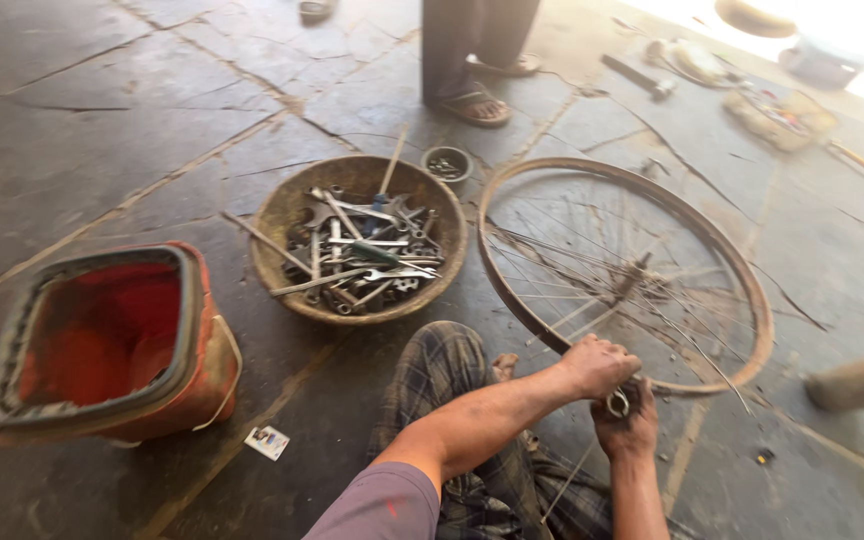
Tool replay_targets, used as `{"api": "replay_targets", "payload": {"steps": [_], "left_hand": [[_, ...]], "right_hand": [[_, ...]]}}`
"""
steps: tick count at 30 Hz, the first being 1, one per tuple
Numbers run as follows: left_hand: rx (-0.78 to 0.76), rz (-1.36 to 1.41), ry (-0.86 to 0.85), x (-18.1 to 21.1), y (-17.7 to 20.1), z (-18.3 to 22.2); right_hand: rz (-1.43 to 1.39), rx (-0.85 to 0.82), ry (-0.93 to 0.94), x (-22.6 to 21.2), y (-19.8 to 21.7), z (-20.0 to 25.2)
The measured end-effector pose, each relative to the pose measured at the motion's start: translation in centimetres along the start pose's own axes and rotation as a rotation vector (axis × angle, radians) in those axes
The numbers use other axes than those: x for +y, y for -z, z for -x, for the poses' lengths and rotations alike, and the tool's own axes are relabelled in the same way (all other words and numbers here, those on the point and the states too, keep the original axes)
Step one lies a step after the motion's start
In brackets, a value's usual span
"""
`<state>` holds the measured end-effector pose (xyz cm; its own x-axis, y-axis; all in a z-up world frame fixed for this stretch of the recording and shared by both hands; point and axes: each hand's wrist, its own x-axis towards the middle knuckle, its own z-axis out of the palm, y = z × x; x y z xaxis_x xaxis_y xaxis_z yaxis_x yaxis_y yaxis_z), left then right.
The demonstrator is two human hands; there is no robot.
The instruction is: The person sits on the floor and uses pliers to adjust the spokes on a bicycle wheel rim. The person holds the rim, inserts metal spoke pieces, and tightens them using pliers, occasionally reaching for more parts in a nearby basket of tools.
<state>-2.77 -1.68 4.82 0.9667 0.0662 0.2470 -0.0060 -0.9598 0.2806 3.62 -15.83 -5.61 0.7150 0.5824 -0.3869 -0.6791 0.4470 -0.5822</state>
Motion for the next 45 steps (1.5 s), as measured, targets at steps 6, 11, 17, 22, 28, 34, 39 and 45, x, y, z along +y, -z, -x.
{"api": "replay_targets", "payload": {"steps": [6,11,17,22,28,34,39,45], "left_hand": [[-0.214,0.025,0.585,-3.9,4.3,1.4],[-0.570,0.060,0.695,-6.7,5.3,4.2],[-0.482,0.132,0.730,-6.0,1.5,3.7],[-0.351,0.235,0.786,-8.2,-3.7,2.3],[-0.112,1.072,0.732,-8.4,-8.6,2.3],[-0.353,1.399,0.736,-4.0,-7.6,3.6],[-0.420,1.466,0.812,-3.0,-7.9,3.8],[-0.407,1.514,0.878,-3.2,-10.3,3.4]], "right_hand": [[0.064,0.096,-0.050,0.1,1.2,0.1],[0.077,0.101,-0.036,0.0,1.0,0.5],[-0.011,0.038,-0.062,-0.9,1.1,0.7],[-0.140,-0.068,-0.033,-2.0,3.0,-0.5],[0.066,0.213,0.105,-1.6,3.2,-0.4],[0.439,0.425,0.201,-2.0,1.8,1.7],[0.529,0.315,0.143,-4.9,3.4,0.6],[0.510,0.419,0.076,-4.7,3.3,-0.7]]}}
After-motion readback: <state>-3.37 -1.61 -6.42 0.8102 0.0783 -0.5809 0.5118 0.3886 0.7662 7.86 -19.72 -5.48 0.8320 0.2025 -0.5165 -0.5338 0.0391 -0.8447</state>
